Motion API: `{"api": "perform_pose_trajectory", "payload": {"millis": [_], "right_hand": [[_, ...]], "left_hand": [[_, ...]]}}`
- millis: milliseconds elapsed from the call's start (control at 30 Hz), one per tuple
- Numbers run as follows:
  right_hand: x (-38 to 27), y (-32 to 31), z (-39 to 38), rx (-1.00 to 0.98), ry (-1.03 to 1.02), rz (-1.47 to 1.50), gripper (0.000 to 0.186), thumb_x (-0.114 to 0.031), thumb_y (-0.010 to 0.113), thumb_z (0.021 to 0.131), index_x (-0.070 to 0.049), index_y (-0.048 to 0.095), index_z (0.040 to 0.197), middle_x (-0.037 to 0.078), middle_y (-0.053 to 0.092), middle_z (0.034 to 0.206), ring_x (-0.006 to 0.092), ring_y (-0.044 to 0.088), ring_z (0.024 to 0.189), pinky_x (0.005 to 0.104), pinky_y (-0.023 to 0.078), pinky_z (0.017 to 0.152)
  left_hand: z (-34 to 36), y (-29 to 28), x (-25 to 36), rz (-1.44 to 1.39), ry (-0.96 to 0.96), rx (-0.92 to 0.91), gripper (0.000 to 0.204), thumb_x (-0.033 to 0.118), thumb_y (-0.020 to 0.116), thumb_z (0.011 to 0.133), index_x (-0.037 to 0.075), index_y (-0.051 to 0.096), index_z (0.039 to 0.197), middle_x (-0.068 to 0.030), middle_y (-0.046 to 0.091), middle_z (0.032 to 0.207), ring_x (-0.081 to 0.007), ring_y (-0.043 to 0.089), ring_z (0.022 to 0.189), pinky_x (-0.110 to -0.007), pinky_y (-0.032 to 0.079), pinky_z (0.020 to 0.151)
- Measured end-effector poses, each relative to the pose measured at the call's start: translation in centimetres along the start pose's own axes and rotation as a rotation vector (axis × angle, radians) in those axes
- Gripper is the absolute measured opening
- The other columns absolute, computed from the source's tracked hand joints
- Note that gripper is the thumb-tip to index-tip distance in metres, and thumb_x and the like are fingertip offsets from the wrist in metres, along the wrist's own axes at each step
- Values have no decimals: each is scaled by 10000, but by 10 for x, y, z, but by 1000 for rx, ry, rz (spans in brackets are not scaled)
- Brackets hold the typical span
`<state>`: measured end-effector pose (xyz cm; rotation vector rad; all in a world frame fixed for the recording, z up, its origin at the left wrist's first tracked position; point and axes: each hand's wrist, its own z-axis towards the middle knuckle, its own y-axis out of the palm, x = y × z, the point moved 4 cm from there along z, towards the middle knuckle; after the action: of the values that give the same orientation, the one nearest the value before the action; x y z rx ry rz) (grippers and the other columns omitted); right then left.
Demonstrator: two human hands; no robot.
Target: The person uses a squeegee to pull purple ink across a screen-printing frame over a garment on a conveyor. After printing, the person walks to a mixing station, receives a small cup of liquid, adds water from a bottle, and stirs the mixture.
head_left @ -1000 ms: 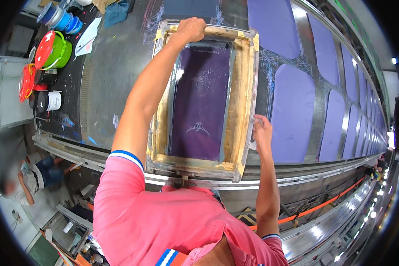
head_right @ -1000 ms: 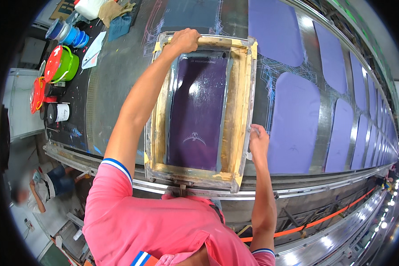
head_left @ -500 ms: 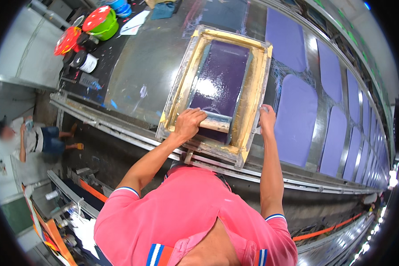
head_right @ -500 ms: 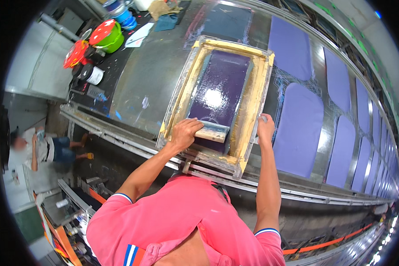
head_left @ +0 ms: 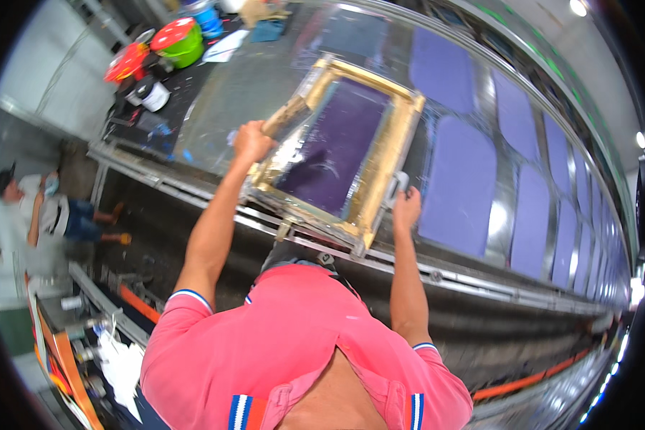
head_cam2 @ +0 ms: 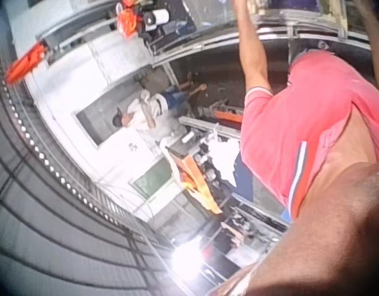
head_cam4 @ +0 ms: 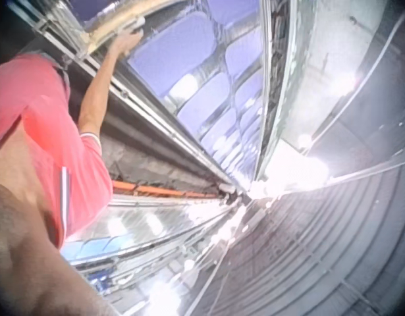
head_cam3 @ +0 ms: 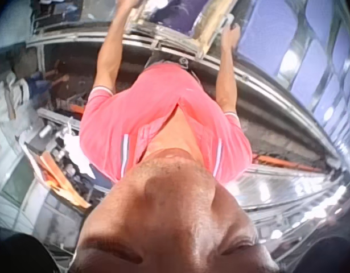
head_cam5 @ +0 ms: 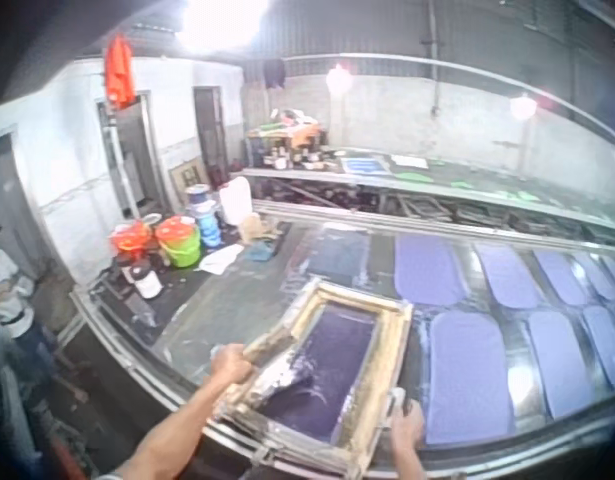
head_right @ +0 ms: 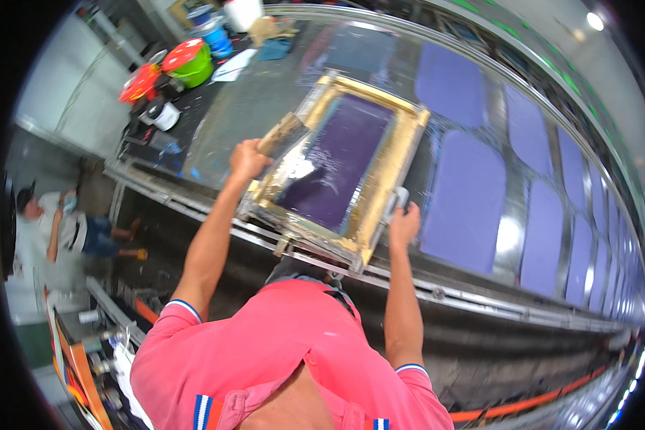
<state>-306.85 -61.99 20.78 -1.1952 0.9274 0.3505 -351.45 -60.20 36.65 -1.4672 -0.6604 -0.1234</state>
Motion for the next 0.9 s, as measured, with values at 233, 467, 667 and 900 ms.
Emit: {"api": "perform_pose_trajectory", "payload": {"millis": [233,467,667,900], "right_hand": [[-168,-37,-58,-133,-592,-31,438,-316,757,861,-1,674,1154,189,683,1113,366,617,1081,455,479,957],[-97,66,-13,-287,-451,-187,195,-211,707,863,-16,703,878,220,670,760,423,659,705,550,507,677],[-52,-9,60,-245,-69,-11,386,-229,691,844,154,687,897,206,706,743,327,676,685,493,524,700],[-63,3,65,-131,-306,-583,568,-457,688,852,103,697,948,289,713,959,460,688,887,557,539,773]], "left_hand": [[6,51,136,603,903,-135,92,145,728,764,154,797,825,-89,735,809,-281,664,997,-577,412,1056],[-68,24,164,143,967,379,210,154,679,768,140,760,961,-53,698,1092,-288,538,1245,-649,313,1091],[-175,43,75,-303,743,126,298,78,719,744,60,735,1041,-88,696,1149,-302,573,1189,-534,412,1062],[-260,33,-107,-281,-10,126,310,69,709,790,25,736,1095,-105,699,1225,-298,577,1223,-423,460,1053]]}}
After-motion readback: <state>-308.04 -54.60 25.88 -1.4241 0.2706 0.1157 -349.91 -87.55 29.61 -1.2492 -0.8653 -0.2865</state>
